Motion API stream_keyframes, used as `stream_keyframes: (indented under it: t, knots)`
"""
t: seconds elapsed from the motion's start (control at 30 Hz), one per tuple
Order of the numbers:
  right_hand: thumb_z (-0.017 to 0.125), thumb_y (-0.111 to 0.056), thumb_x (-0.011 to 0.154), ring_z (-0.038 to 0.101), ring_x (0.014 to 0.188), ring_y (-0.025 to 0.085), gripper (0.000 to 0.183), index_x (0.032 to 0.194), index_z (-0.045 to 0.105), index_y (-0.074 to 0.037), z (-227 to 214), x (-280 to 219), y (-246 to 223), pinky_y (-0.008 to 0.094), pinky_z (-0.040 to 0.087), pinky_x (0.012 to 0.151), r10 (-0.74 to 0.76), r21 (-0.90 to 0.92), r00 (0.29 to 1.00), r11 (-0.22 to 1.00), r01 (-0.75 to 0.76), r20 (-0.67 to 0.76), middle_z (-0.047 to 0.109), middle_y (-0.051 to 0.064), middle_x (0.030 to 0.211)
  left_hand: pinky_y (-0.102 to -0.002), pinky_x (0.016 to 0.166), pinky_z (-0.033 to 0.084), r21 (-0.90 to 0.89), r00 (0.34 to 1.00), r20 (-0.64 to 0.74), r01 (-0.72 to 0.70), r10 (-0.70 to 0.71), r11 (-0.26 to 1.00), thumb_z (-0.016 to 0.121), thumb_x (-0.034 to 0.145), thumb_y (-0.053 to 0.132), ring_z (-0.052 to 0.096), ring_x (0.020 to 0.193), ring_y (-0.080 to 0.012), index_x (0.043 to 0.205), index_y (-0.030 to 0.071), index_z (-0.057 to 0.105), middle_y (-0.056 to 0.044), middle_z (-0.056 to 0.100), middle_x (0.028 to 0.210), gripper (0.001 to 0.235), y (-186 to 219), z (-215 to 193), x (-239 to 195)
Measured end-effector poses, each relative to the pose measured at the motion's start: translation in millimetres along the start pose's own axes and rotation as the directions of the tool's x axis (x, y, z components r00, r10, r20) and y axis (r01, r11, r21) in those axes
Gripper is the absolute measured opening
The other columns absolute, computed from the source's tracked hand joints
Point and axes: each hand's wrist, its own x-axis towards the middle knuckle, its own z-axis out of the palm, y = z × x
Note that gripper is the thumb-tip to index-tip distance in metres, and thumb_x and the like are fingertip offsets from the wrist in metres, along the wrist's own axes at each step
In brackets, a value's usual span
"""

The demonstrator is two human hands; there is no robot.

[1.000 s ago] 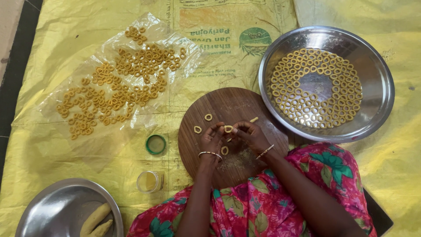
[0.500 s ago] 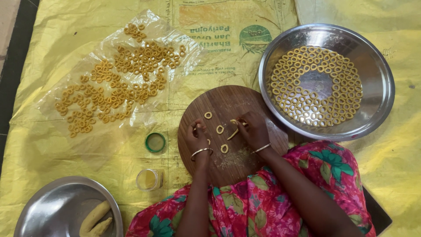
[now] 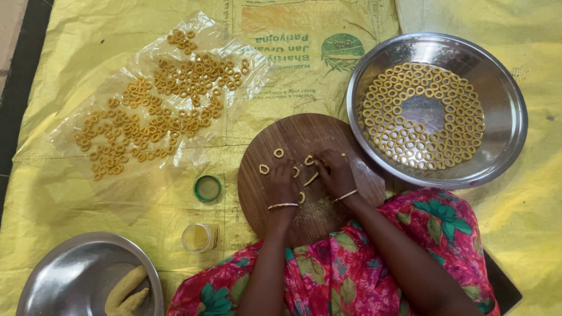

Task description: The person rolls a yellow dough rope on a wooden board, then pinches off small segments and forms them into rings. The finished rings are placed into a metal bowl. Additional dough is kept in a separate metal plate.

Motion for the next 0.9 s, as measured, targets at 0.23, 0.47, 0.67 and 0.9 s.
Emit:
stream_keyframes:
  t: [0.23, 0.47, 0.67, 0.9]
  knots:
    - [0.068, -0.004, 0.087, 0.066, 0.100, 0.034, 0.022, 0.109, 0.072, -0.005, -5, -3, -13, 0.045, 0.048, 0.088, -0.004, 0.023, 1.000, 1.000, 0.003, 0.012, 0.069, 0.013, 0.104, -0.046, 0.092, 0.049, 0.153, 0.994, 0.090, -0.075, 0.061, 0.985, 0.067, 0.073, -0.005, 0.058, 0.112, -0.0327, 0.122, 0.007, 0.068, -0.011, 0.065, 0.115, 0.050, 10, -3, 1]
    - [0.064, 0.004, 0.087, 0.067, 0.100, 0.033, 0.026, 0.111, 0.070, -0.005, -8, -1, -21, 0.041, 0.052, 0.087, -0.014, 0.123, 0.999, 0.992, 0.010, 0.029, 0.069, 0.013, 0.104, -0.045, 0.087, 0.052, 0.025, 0.996, 0.026, 0.085, -0.086, 0.996, 0.069, 0.078, -0.003, 0.062, 0.104, -0.0327, 0.107, 0.004, 0.072, -0.013, 0.064, 0.106, 0.030, 6, -3, 0]
    - [0.060, 0.005, 0.090, 0.072, 0.100, 0.028, 0.028, 0.115, 0.068, -0.002, -6, -4, -21, 0.035, 0.056, 0.082, 0.040, 0.264, 0.994, 0.962, -0.065, 0.099, 0.068, 0.014, 0.108, -0.034, 0.079, 0.061, -0.442, 0.848, 0.108, 0.508, -0.519, 0.739, 0.073, 0.091, 0.005, 0.074, 0.091, -0.0207, 0.105, 0.002, 0.073, -0.010, 0.072, 0.102, 0.015, -19, 19, 6]
    - [0.068, -0.009, 0.096, 0.072, 0.105, 0.019, 0.027, 0.122, 0.068, -0.004, 3, -4, -10, 0.030, 0.057, 0.087, 0.236, 0.393, 0.950, 0.869, -0.300, 0.203, 0.074, 0.009, 0.113, -0.031, 0.084, 0.064, -0.787, 0.785, 0.290, 0.521, -0.548, 0.331, 0.076, 0.087, 0.002, 0.072, 0.098, -0.0161, 0.113, 0.001, 0.071, -0.009, 0.073, 0.106, 0.026, -28, 35, 6]
